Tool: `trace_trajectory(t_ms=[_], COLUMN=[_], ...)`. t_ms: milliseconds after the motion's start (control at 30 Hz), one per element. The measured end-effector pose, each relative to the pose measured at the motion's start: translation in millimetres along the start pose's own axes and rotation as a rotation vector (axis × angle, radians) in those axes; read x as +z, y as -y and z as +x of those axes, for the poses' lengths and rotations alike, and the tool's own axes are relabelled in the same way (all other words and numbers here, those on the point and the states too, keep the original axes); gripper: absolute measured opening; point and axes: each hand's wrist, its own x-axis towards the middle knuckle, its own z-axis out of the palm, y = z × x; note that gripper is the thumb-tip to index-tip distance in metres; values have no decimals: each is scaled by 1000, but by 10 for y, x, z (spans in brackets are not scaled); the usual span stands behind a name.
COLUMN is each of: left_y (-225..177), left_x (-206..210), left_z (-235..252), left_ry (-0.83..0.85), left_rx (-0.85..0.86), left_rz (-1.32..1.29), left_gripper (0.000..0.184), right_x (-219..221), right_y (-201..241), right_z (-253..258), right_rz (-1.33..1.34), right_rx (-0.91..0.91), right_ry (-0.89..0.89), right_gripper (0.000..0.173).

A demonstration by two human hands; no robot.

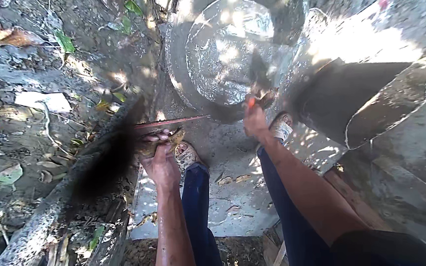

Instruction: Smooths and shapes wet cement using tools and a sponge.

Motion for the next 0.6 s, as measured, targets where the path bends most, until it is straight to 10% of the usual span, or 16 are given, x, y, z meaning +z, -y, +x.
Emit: trace_trajectory(t_ms=[600], left_y=[-29], left_x=[30], left_z=[16], left_ry=[-5], left_rx=[12], left_rz=[-18], left_gripper=[30], right_x=[-810], right_y=[-22], right_z=[150], right_rz=[270], right_rx=[33], right_ry=[-7], right_gripper=[69])
